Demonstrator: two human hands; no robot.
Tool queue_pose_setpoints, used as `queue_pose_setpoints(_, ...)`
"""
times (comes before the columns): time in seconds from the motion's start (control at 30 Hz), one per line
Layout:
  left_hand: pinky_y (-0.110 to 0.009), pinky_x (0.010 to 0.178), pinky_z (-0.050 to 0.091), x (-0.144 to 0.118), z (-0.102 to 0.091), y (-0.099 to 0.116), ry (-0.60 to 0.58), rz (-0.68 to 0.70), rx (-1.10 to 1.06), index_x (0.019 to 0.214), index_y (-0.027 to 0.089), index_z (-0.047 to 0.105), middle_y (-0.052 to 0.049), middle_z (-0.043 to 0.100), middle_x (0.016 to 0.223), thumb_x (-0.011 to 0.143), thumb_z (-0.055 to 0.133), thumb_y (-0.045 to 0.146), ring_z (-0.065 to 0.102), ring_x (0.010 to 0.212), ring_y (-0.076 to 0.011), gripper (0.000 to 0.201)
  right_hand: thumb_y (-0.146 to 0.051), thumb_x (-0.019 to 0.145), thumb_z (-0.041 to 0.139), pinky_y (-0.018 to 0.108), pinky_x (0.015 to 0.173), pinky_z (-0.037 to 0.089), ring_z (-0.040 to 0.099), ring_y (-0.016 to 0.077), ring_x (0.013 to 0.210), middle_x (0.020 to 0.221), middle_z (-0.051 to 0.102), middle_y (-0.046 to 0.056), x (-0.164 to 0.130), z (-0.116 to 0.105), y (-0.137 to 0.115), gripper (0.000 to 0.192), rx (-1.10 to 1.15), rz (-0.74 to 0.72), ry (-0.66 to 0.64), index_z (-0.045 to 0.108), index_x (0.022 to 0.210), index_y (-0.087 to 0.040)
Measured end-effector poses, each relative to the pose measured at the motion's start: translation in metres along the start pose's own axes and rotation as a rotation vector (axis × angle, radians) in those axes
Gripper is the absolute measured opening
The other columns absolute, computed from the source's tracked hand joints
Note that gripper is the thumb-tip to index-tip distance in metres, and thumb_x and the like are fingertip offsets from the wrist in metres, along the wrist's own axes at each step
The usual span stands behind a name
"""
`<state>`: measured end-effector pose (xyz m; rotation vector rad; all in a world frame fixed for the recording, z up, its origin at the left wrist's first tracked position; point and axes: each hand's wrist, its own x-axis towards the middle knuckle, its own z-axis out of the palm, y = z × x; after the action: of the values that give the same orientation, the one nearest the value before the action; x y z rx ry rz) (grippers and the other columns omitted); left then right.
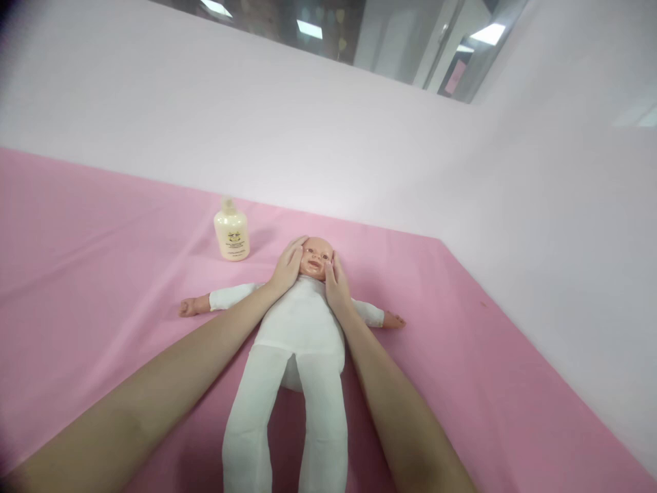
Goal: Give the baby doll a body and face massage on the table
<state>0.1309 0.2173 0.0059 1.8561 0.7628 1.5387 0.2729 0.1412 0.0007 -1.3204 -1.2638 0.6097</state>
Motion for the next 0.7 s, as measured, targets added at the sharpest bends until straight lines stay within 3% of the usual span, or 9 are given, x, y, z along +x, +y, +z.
queue_pose_setpoints(0.7,-0.042,0.118,0.032,0.0006,0.0035,-0.0068,0.015,0.007,0.011,0.13,0.02,0.054,-0.008,0.054,0.138,0.099,0.029,0.043,0.047,0.132,-0.0191,0.045,-0.064,0.09,0.039,0.041,0.122,0.022,0.031,0.0187,0.144,0.155,0.035,-0.001,0.0018,-0.001,0.0068,0.069,-0.002,-0.007,0.023,0.033,0.148,-0.028)
